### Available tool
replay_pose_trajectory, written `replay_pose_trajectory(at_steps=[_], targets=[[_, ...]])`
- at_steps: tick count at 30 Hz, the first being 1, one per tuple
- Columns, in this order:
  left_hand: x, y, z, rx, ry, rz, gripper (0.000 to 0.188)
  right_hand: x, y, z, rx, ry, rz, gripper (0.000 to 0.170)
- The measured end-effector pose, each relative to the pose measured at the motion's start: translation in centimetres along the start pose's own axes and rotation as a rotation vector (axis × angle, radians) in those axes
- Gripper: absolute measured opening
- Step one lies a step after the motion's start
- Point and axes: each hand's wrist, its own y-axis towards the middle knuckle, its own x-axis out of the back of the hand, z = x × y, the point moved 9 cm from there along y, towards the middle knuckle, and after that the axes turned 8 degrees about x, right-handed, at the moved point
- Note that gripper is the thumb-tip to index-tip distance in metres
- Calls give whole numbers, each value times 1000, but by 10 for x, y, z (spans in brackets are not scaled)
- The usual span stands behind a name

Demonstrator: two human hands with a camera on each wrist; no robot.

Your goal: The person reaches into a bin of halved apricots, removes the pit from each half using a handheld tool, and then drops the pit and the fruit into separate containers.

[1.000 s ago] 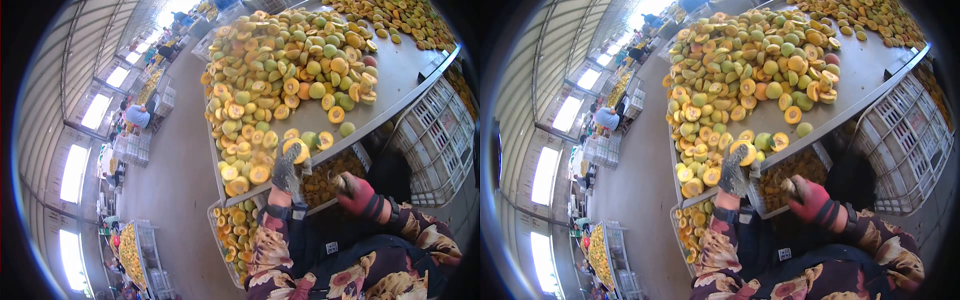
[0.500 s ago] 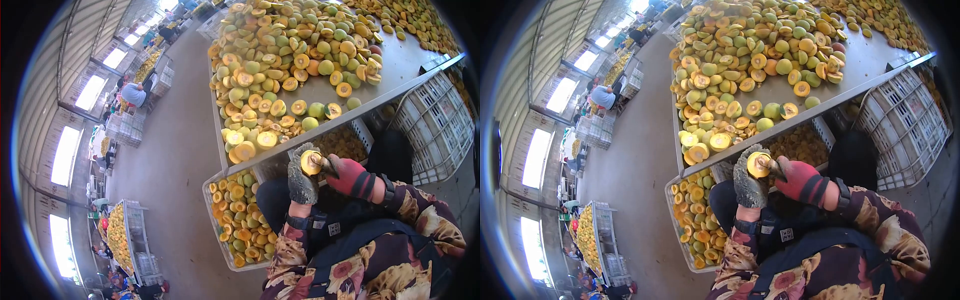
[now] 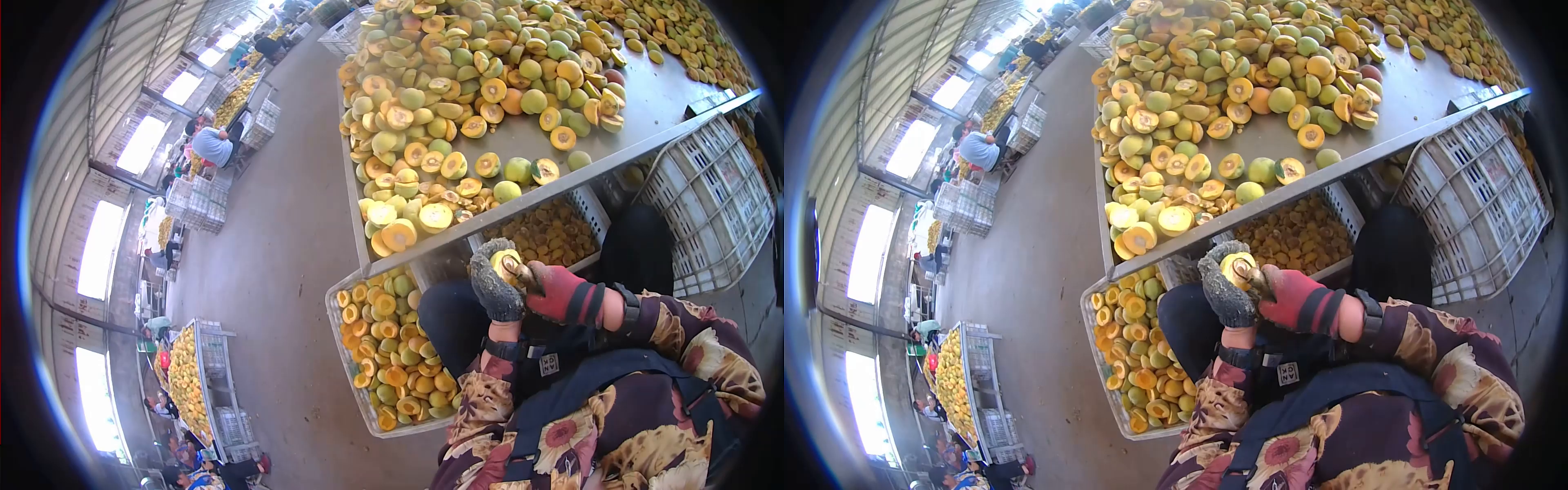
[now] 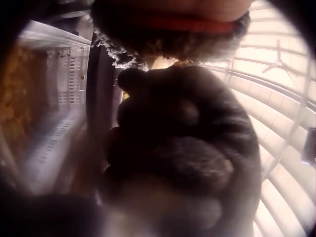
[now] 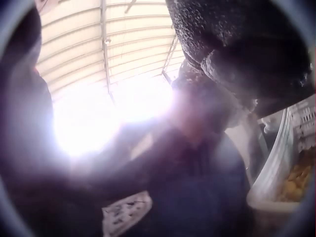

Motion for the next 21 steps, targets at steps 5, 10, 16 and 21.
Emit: replay_pose_trajectory(at_steps=[5, 10, 16, 21], targets=[[-23, -12, -34, -214, 370, 36, 34, -10, -8, -5, -287, 428, 142, 30], [-35, -21, -47, -311, 520, 119, 36, -22, -16, -8, -431, 747, 179, 28], [-28, -26, -36, -239, 383, 209, 38, -15, -11, -7, -272, 483, 78, 29], [-15, -29, -26, -94, 222, 325, 40, -17, -14, -9, -216, 252, 192, 33]])
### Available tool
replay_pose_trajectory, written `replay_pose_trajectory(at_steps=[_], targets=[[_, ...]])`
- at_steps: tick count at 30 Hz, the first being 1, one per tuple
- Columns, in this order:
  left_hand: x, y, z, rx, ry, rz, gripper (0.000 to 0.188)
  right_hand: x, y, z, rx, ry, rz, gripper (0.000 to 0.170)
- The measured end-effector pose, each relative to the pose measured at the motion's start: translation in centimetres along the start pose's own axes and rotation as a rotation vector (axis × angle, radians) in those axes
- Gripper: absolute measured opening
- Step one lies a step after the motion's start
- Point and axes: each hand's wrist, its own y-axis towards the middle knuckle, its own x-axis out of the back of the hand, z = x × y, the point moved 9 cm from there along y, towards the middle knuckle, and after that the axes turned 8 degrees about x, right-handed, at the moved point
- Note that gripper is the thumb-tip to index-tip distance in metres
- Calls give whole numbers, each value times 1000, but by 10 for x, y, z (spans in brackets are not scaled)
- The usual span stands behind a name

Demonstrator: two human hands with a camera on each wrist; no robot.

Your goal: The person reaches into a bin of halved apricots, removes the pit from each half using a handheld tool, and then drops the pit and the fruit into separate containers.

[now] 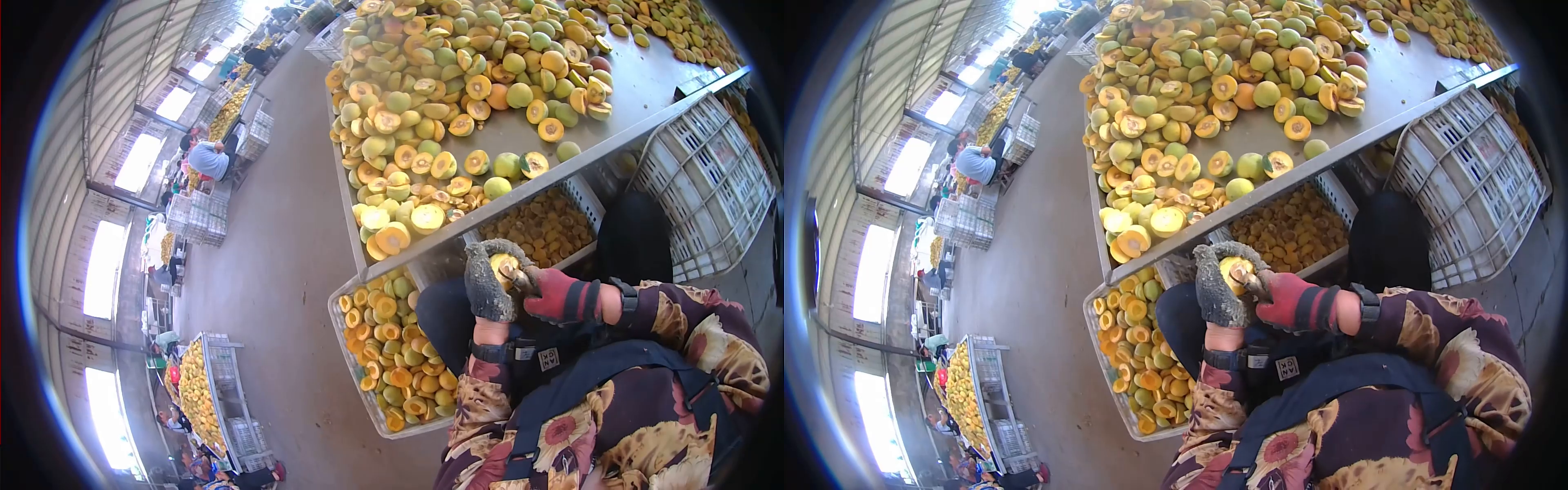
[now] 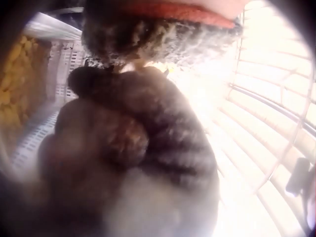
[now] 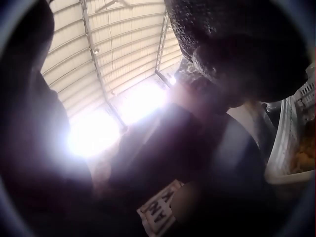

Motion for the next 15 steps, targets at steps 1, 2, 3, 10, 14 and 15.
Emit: replay_pose_trajectory(at_steps=[1, 2, 3, 10, 14, 15], targets=[[1, -1, 1, 18, -17, 12, 41, 1, -3, 4, 13, -3, 4, 33], [2, -2, 2, 31, -30, 20, 41, 1, -5, 9, 26, -6, 8, 33], [2, -2, 3, 43, -44, 26, 41, 2, -7, 12, 40, -10, 13, 33], [3, 1, 9, 69, -34, 9, 45, -14, -17, 5, -185, 509, 150, 24], [4, 8, 9, 36, 33, -40, 46, -41, -32, 17, -365, 1304, 465, 14], [6, 12, 10, 26, 67, -58, 47, -47, -37, 23, -396, 1550, 605, 12]])
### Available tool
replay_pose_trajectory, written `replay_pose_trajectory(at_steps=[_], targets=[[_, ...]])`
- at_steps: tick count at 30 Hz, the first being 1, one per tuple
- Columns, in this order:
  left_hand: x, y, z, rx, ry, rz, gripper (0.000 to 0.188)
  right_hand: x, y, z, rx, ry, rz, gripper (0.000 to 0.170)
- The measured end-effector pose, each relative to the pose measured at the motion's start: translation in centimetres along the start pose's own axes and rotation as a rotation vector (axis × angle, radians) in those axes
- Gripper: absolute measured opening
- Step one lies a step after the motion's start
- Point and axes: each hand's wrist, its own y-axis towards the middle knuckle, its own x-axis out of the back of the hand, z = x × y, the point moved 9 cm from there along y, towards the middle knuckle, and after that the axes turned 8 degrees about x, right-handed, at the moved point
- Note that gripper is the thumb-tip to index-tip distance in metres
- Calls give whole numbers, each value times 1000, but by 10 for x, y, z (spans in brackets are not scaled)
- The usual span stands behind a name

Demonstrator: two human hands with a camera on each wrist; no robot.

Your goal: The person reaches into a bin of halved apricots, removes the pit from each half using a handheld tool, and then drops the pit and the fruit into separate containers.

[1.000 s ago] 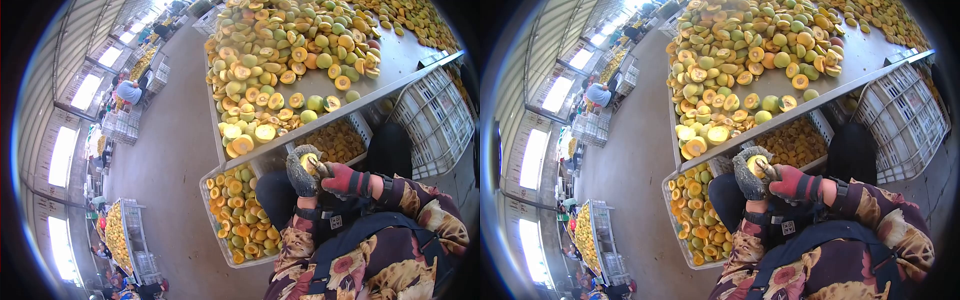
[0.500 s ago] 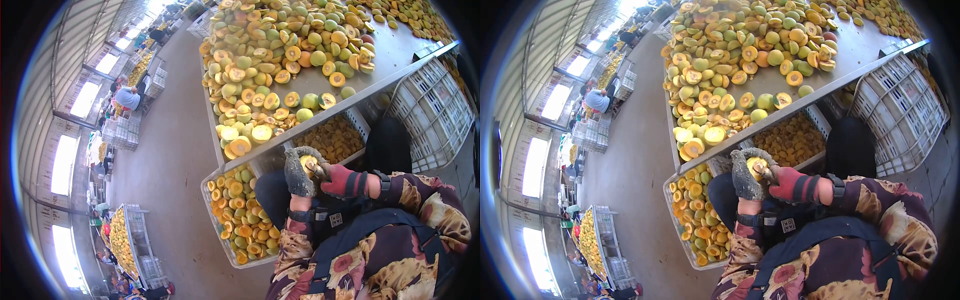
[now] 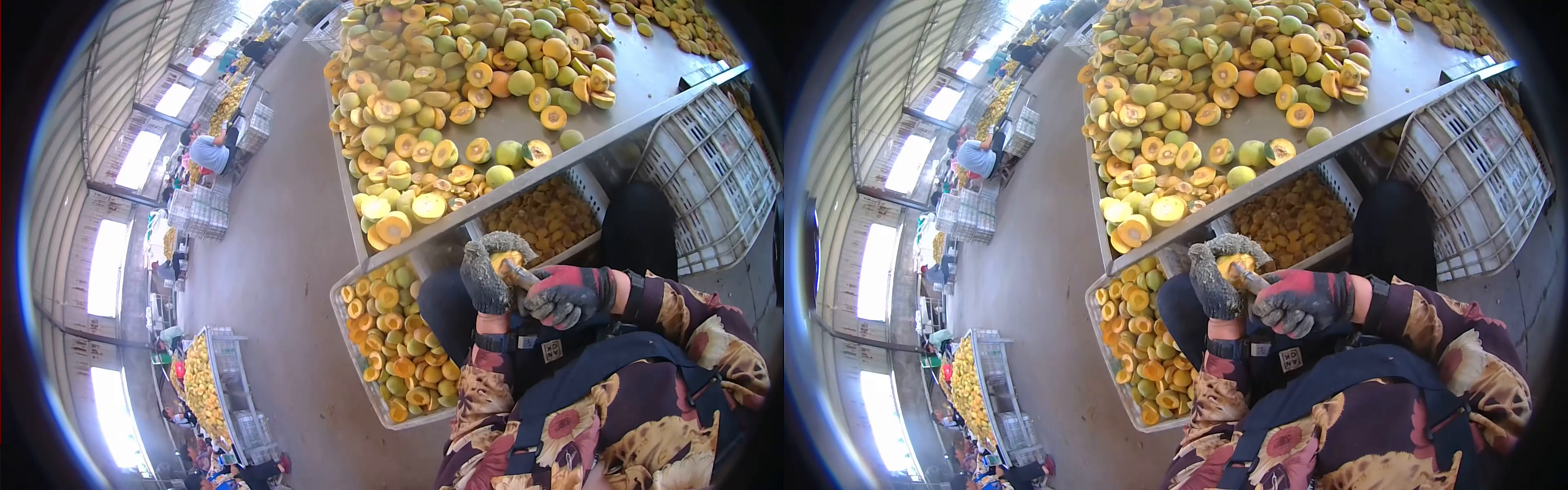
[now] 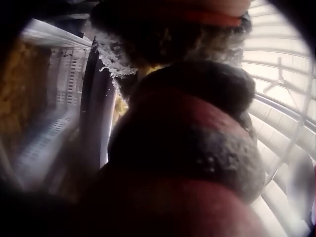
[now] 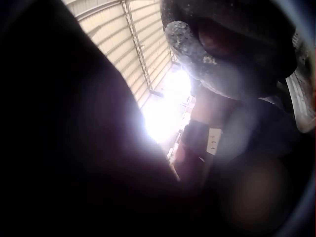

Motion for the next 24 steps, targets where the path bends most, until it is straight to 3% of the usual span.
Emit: replay_pose_trajectory(at_steps=[3, 4, 6, 9, 12, 14, 16, 17, 19, 21, 24], targets=[[0, 11, 7, 69, -23, 6, 50, -3, 6, -14, -197, 255, 217, 17], [-2, 12, 13, 139, -80, 25, 52, 17, 8, -11, -88, -142, -1, 18], [-13, 6, 40, 554, -496, 72, 54, 13, -7, 23, 143, -936, -442, 21], [-16, 6, 38, 575, -466, 96, 52, 12, -1, 5, 37, -458, -170, 26], [-20, 12, -15, 83, -29, 110, 39, 2, 8, -14, -154, 191, 208, 25], [-27, 13, -27, 18, 159, 192, 40, 7, 8, -13, -164, 194, 232, 24], [-29, 16, -6, 224, -8, 248, 38, 13, 6, -12, -159, 156, 198, 23], [-29, 15, 21, 464, -271, 259, 36, 17, 5, -10, -150, 120, 152, 24], [-35, 6, 44, 682, -559, 242, 34, 23, 3, -8, -136, 78, 110, 23], [-36, 8, 45, 640, -598, 199, 33, 26, 3, -5, -125, 66, 121, 20], [-42, 5, 49, 740, -739, 89, 34, 35, -13, 28, 85, -627, -378, 18]])
